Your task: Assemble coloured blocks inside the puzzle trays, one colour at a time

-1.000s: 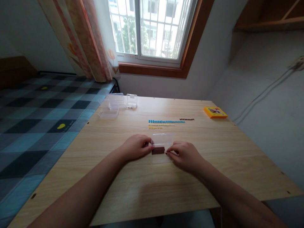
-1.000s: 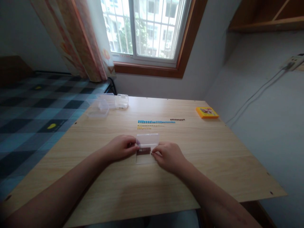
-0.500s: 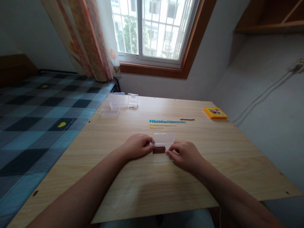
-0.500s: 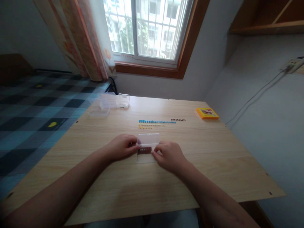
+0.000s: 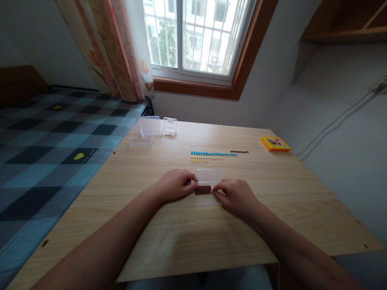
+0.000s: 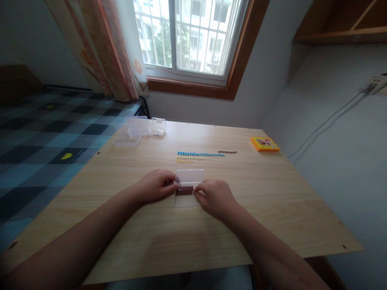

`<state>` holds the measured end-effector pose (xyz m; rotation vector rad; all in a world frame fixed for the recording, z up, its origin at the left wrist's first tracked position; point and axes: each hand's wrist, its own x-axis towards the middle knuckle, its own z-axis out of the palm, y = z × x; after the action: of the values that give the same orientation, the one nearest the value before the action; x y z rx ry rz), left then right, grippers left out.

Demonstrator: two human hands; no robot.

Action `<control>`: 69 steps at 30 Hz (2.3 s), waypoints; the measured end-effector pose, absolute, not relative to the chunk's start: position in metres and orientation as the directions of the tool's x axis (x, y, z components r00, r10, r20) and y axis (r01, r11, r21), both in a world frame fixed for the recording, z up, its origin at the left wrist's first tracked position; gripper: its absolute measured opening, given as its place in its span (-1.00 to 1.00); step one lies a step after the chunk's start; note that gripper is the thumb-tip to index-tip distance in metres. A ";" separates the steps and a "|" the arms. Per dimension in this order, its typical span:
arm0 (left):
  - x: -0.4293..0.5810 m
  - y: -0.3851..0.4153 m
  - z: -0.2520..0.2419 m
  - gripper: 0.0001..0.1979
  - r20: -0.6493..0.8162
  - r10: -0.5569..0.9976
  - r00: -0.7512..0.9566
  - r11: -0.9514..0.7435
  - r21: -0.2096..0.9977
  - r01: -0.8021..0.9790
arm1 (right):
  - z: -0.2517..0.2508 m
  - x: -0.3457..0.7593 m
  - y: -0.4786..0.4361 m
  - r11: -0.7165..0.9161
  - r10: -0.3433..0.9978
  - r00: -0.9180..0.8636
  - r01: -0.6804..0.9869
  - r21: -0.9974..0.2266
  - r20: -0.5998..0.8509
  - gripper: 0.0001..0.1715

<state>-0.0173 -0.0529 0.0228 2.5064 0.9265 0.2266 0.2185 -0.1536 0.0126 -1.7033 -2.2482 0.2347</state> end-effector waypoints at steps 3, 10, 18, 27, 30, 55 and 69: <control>-0.017 -0.053 0.023 -0.77 -0.009 0.648 0.761 -0.669 0.471 0.575 | 0.013 0.218 -0.154 0.268 0.961 -0.232 0.912 -0.310 0.148 -0.81; -0.017 -0.054 0.023 -0.77 0.001 0.646 0.763 -0.677 0.463 0.573 | 0.012 0.217 -0.154 0.243 0.966 -0.201 0.917 -0.317 0.160 -0.80; -0.017 -0.054 0.022 -0.77 0.012 0.646 0.763 -0.681 0.460 0.570 | 0.012 0.217 -0.154 0.227 0.970 -0.184 0.918 -0.324 0.158 -0.84; -0.017 -0.053 0.022 -0.77 0.010 0.644 0.765 -0.682 0.460 0.568 | 0.012 0.216 -0.152 0.231 0.970 -0.191 0.917 -0.326 0.151 -0.81; -0.017 -0.054 0.023 -0.77 0.008 0.647 0.763 -0.679 0.461 0.571 | 0.011 0.217 -0.153 0.240 0.967 -0.198 0.915 -0.324 0.158 -0.81; -0.017 -0.053 0.026 -0.70 -0.026 0.655 0.755 -0.659 0.470 0.588 | -0.040 0.307 -0.092 0.124 0.634 0.460 0.733 -0.669 0.621 -0.62; -0.019 -0.050 0.024 -0.69 -0.030 0.661 0.749 -0.647 0.483 0.590 | -0.036 0.335 -0.005 -0.141 0.747 0.470 0.803 -0.579 0.470 -0.67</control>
<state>-0.0186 -0.0504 0.0241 2.4767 0.9475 0.2041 0.3348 -0.0046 -0.0356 -1.9023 -1.2946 -0.0869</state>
